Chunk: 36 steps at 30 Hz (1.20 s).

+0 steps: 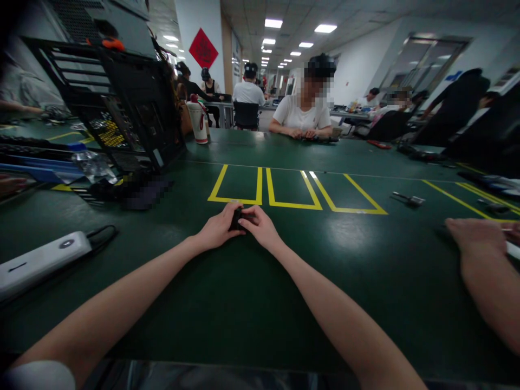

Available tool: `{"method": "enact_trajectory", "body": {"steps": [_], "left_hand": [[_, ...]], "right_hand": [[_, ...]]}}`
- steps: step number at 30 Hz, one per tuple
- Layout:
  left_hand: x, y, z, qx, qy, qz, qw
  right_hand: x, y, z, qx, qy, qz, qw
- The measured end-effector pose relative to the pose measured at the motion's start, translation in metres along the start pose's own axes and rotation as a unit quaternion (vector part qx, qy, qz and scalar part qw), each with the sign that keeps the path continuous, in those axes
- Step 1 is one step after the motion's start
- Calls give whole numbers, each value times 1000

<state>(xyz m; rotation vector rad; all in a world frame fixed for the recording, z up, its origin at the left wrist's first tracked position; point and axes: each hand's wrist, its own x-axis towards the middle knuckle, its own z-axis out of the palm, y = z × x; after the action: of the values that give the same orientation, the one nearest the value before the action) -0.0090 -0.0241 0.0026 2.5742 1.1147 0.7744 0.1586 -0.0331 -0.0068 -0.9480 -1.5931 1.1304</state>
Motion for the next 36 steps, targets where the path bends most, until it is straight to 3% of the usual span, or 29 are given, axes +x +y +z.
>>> {"method": "enact_trajectory", "body": {"steps": [10, 17, 24, 30, 36], "left_hand": [[-1, 1, -2, -10, -11, -7, 1000], [0, 1, 0, -9, -9, -5, 1000], [-1, 1, -1, -6, -7, -2, 1000], [1, 0, 1, -4, -5, -3, 1000], [0, 0, 1, -11, -6, -3, 1000]], "right_hand": [[-2, -1, -2, 55, -46, 8, 997], [-1, 2, -2, 26, -9, 11, 1000], [-2, -2, -4, 48, -59, 2, 997], [0, 1, 0, 24, 8, -13, 1000], [-1, 1, -4, 16, -18, 16, 1000]]}}
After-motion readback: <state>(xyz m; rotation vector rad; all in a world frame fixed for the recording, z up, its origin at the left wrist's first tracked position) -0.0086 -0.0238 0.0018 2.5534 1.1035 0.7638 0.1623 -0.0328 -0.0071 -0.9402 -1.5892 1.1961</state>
